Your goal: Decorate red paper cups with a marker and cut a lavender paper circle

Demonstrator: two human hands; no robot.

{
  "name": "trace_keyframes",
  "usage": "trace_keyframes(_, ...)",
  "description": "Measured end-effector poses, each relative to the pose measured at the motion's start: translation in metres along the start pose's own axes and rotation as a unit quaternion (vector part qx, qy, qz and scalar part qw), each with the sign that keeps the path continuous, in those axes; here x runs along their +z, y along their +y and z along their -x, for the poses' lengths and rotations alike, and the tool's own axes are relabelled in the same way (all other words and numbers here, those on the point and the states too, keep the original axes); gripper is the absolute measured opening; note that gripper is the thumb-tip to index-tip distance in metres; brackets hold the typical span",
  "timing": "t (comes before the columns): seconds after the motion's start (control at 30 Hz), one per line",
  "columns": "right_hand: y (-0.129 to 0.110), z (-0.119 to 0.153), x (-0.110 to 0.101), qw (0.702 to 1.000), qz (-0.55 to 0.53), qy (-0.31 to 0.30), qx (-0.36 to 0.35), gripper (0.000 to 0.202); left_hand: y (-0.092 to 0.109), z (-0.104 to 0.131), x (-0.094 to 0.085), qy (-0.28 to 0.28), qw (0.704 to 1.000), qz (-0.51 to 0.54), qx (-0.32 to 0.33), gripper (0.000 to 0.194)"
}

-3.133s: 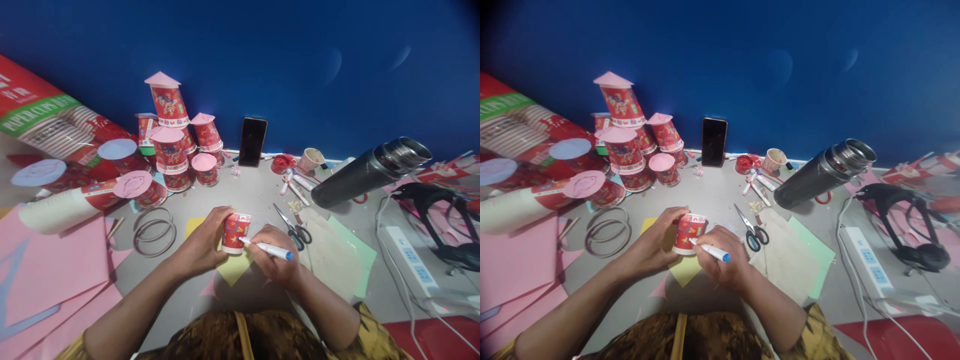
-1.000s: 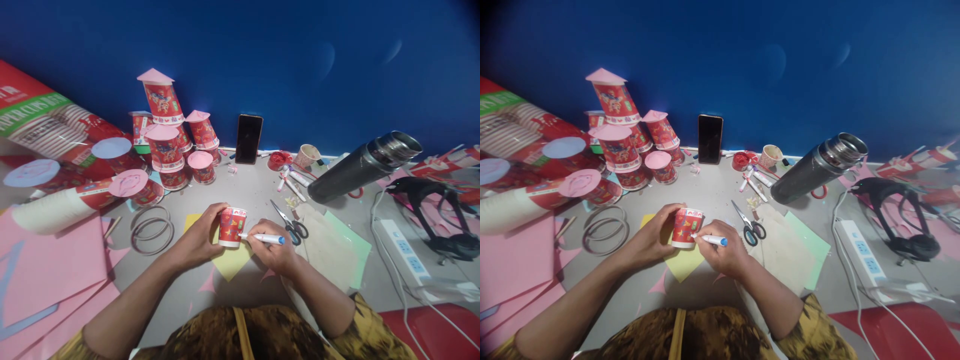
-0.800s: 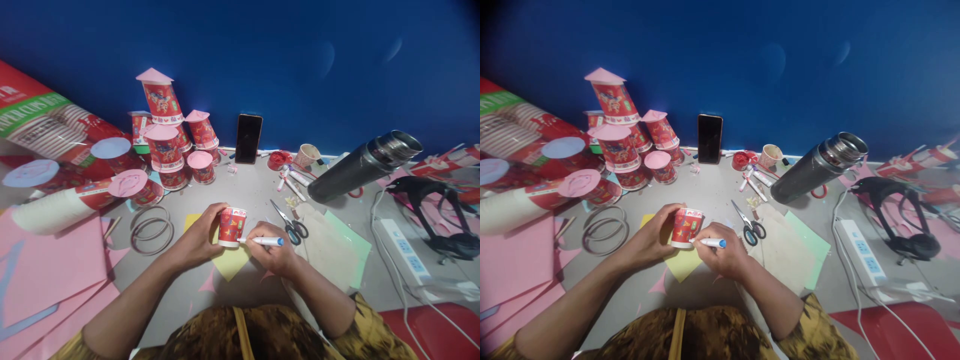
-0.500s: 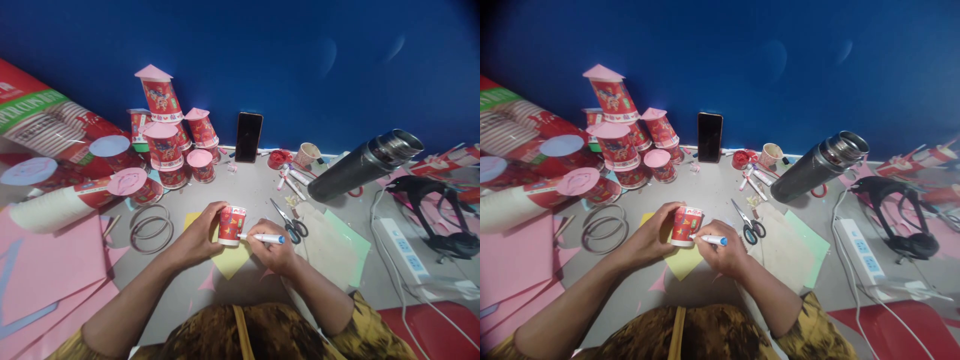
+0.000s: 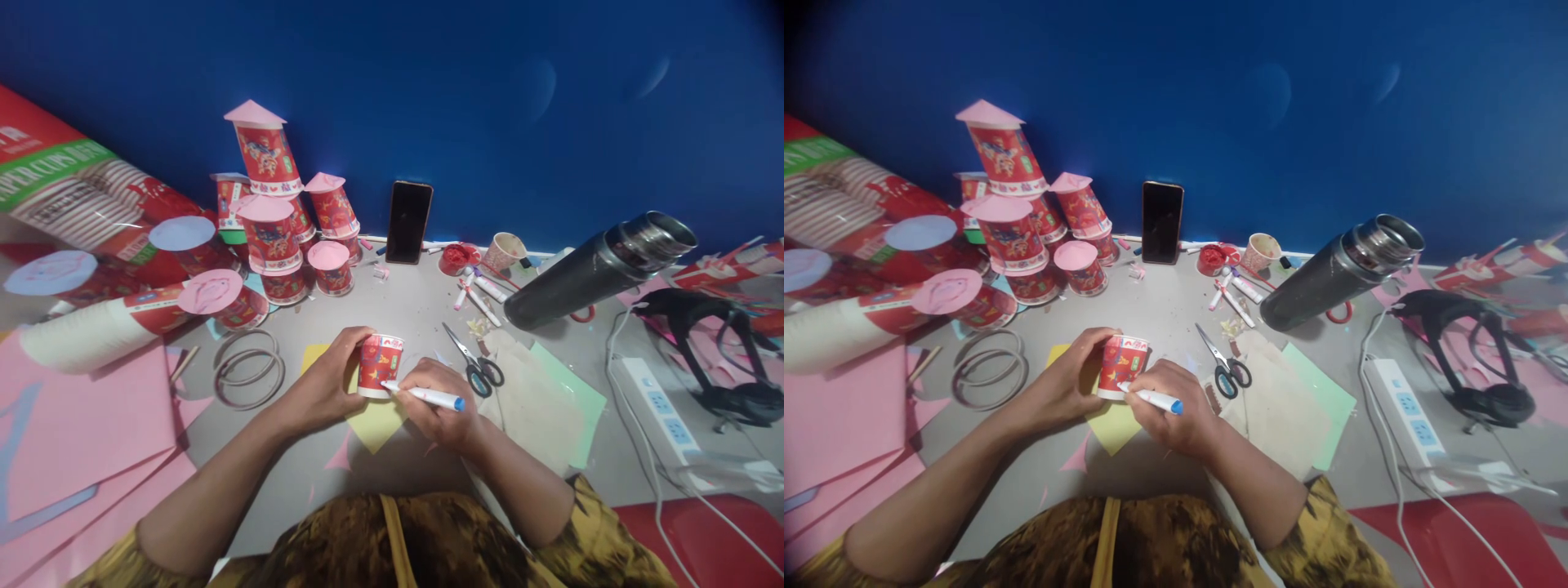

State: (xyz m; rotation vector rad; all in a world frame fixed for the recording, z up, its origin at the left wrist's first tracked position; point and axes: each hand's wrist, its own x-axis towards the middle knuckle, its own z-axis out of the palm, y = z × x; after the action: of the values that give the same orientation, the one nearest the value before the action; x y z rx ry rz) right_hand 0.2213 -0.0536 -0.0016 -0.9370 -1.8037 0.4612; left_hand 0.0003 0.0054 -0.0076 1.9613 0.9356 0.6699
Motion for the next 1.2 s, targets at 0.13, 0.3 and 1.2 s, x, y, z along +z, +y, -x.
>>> trace_keyframes(0.13,0.002,0.000,0.004,1.000,0.012,-0.003,-0.016,0.011,0.001,-0.001,0.000,-0.002,1.000,-0.012,-0.001,0.077)
trace_keyframes(0.3,0.002,0.000,0.004,0.999,0.017,-0.024,-0.015,0.012,-0.001,0.000,0.000,0.005,1.000,-0.023,0.013,0.075)
trace_keyframes(1.2,-0.003,0.004,-0.003,0.999,0.022,0.028,0.032,0.016,0.001,0.000,-0.001,0.000,1.000,-0.013,-0.002,0.076)
